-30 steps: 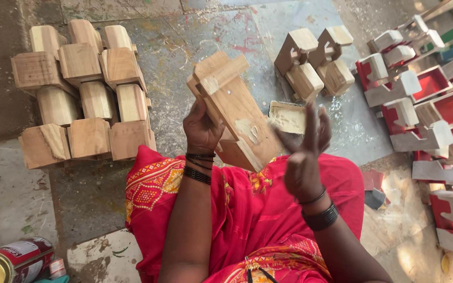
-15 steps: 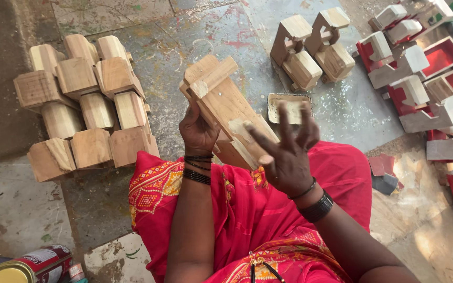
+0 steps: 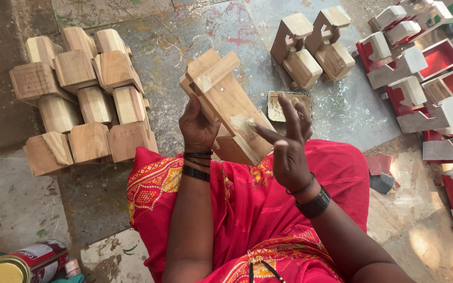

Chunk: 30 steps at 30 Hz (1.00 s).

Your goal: The person sits on the floor and scoops white filler paste from a shallow tray, spreading it by hand over the surfaces of wooden toy parts. They rub the paste into each part, set treated parts aside with other finished pieces, and pick up the next part to repeat the process.

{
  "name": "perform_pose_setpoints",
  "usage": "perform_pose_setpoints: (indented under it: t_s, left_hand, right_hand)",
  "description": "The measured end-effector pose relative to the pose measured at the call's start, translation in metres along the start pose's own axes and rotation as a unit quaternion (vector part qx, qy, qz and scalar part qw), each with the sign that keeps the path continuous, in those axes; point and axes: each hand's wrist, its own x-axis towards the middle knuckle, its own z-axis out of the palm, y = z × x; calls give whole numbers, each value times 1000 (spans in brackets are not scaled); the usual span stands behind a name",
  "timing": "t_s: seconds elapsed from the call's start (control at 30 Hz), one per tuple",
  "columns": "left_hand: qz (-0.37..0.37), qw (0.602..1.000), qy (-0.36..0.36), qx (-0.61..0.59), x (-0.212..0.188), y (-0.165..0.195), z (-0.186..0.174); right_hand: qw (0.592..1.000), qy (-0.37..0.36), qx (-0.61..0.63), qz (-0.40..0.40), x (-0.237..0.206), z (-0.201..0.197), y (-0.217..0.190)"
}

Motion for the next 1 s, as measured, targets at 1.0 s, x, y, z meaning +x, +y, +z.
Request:
perform_pose_setpoints:
  t_s: [1.0]
  left_hand:
    - [12,1000,5,-23,0,3,0]
  right_hand:
    - [976,16,-199,-93,-13,-6,7]
